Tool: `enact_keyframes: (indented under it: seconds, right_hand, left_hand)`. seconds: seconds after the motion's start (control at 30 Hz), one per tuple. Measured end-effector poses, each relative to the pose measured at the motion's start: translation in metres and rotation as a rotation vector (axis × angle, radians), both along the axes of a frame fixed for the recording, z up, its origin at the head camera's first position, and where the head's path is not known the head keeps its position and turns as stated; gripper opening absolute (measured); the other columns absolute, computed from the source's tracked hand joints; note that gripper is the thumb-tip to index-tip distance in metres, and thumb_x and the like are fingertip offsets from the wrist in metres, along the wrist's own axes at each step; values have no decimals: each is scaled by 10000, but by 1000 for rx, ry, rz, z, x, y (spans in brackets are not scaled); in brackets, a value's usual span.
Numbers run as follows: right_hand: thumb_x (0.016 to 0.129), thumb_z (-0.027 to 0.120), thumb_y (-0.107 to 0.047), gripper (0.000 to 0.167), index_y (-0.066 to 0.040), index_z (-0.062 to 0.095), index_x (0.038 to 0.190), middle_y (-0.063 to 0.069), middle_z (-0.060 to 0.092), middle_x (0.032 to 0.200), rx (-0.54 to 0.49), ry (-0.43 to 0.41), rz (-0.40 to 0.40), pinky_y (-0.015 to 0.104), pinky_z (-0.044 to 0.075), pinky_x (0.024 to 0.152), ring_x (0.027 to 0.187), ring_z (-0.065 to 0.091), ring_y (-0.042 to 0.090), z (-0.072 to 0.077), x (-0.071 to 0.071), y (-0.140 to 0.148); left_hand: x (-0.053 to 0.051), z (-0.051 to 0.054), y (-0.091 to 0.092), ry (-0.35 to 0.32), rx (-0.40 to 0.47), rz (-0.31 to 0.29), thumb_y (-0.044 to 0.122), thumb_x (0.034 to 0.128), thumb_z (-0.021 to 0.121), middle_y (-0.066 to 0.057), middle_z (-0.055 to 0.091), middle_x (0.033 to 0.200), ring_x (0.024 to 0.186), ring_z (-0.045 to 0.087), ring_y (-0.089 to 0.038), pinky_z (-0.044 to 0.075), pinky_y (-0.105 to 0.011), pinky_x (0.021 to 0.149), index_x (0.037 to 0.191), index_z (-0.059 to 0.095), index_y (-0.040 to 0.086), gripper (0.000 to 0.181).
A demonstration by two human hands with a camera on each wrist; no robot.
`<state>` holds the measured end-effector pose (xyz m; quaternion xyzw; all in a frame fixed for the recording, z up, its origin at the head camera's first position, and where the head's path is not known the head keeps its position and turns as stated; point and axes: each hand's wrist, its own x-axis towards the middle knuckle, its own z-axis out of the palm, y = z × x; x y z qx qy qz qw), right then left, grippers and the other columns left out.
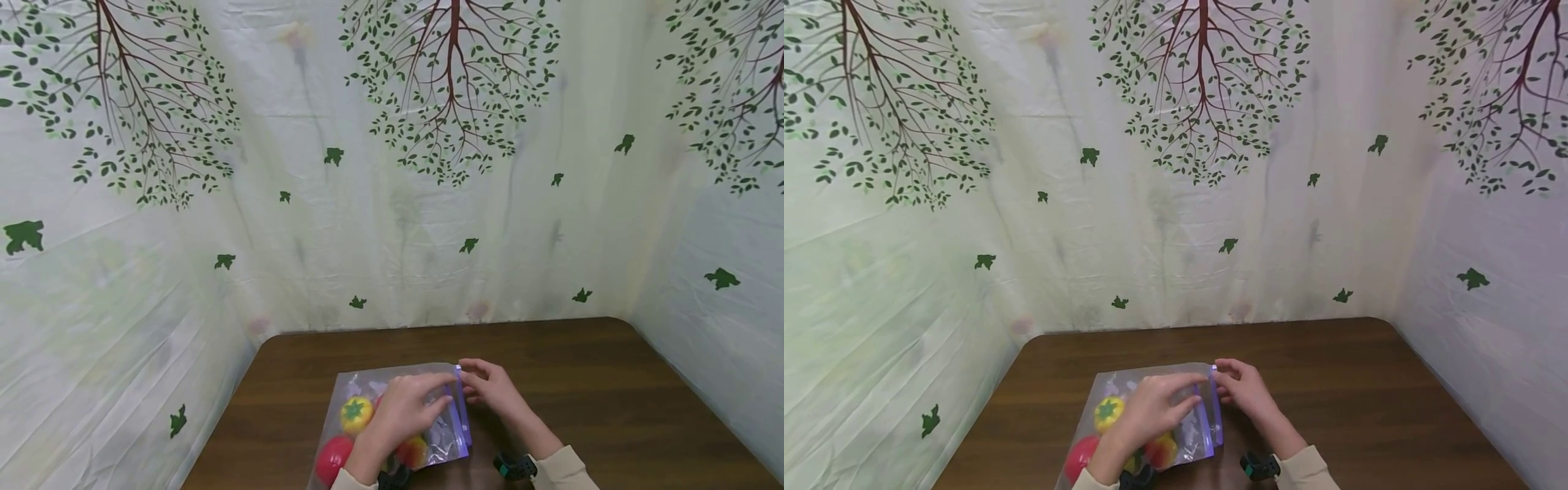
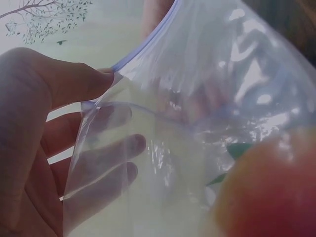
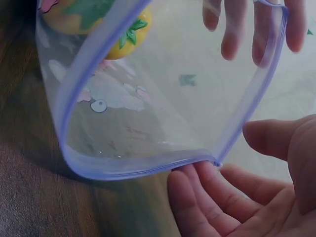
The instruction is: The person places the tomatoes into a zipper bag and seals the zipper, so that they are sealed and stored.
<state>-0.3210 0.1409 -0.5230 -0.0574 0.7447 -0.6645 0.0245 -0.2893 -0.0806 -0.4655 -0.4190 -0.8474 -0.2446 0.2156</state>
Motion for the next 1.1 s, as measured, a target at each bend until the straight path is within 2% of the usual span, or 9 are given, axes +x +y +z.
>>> enact_keyframes:
  seconds: [0.23, 0.43, 0.53, 0.67, 0.77, 0.83, 0.93, 1.1]
  right_hand:
    - [994, 654, -229, 515, 82, 520, 1382, 140, 707, 1049, -80, -31, -30, 487, 577, 782, 859, 705, 322, 0, 1, 5]
    - [947, 673, -126, 530, 106, 496, 1389, 142, 731, 1004, -93, -52, -10, 444, 584, 771, 846, 709, 265, -3, -2, 9]
    - [926, 676, -105, 548, 96, 488, 1400, 132, 732, 975, -92, -57, -11, 425, 585, 769, 843, 704, 251, -3, -2, 10]
    - [922, 683, -60, 546, 86, 485, 1409, 133, 720, 956, -105, -53, -15, 398, 586, 748, 821, 694, 230, -2, -2, 12]
    - [917, 696, -36, 536, 77, 499, 1402, 154, 716, 962, -117, -49, -22, 367, 587, 720, 798, 690, 214, -2, -2, 13]
    - [913, 702, -28, 541, 75, 500, 1403, 168, 716, 964, -121, -50, -25, 351, 586, 708, 789, 689, 209, -2, -3, 14]
    - [911, 709, -33, 547, 69, 501, 1407, 173, 720, 953, -113, -51, -28, 344, 586, 697, 779, 691, 217, -3, -4, 16]
    - [915, 716, -43, 524, 41, 529, 1397, 169, 723, 940, -110, -62, -38, 355, 587, 689, 784, 695, 246, -4, -5, 17]
  left_hand:
    - [6, 0, 7, -36, -38, -25, 305, 956, 704, 145, 702, 1187, 1052, 652, -3, 532, -247, 856, 1272, 696, 255, 320]
    - [7, -4, 10, -83, -104, -16, 365, 958, 698, 131, 686, 1232, 1030, 648, 2, 534, -259, 863, 1333, 663, 256, 392]
    - [8, -5, 12, -104, -124, -11, 388, 952, 701, 113, 686, 1241, 898, 643, 6, 532, -230, 797, 1366, 643, 260, 437]
    - [8, -6, 15, -78, -149, -12, 406, 944, 707, 95, 704, 1210, 706, 560, -1, 478, -183, 671, 1371, 644, 243, 462]
    - [9, -7, 17, -84, -170, -26, 406, 947, 703, 103, 710, 1189, 674, 513, 15, 460, -180, 662, 1353, 658, 226, 447]
    - [10, -7, 18, -112, -184, -39, 403, 954, 693, 118, 707, 1186, 690, 515, 21, 477, -188, 704, 1350, 659, 230, 433]
    - [11, -8, 20, -187, -209, -62, 394, 969, 675, 133, 690, 1215, 729, 547, 20, 492, -200, 770, 1367, 644, 242, 427]
    - [12, -11, 23, -245, -269, -89, 394, 983, 653, 150, 670, 1245, 943, 623, 38, 509, -228, 854, 1359, 647, 246, 404]
